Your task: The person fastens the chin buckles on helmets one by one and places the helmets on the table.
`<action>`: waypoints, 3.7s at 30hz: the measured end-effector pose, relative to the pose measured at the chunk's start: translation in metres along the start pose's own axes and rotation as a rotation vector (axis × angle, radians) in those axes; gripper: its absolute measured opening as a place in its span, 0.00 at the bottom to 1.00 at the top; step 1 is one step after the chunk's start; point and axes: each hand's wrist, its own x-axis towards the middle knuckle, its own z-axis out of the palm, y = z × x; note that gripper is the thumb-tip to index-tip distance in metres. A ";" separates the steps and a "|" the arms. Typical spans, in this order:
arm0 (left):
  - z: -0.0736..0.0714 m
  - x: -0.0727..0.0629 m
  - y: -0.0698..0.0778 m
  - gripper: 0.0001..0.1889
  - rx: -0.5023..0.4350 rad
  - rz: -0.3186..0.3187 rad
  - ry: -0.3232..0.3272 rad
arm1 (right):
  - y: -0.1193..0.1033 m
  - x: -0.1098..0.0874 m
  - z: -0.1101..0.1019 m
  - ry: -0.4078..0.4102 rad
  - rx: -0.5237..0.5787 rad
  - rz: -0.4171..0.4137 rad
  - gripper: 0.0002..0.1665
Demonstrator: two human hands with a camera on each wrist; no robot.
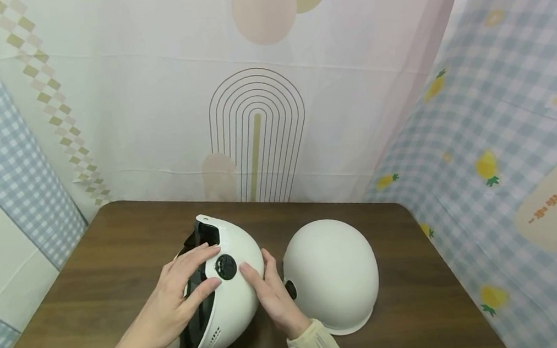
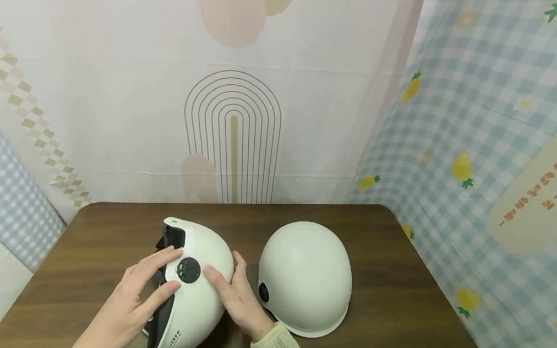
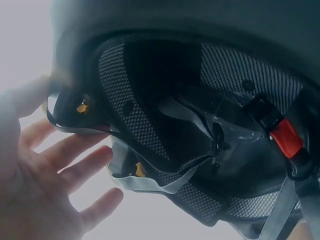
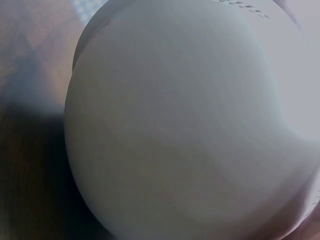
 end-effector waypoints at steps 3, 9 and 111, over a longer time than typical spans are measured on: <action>0.000 0.000 -0.002 0.28 -0.009 0.008 0.008 | 0.003 0.000 -0.001 0.009 -0.012 0.011 0.51; 0.000 0.000 -0.003 0.29 -0.023 0.021 0.030 | 0.010 0.001 0.000 -0.054 0.018 0.046 0.49; -0.021 -0.017 -0.024 0.17 -0.418 -0.283 0.399 | -0.053 -0.007 -0.001 -0.101 -0.327 -0.081 0.53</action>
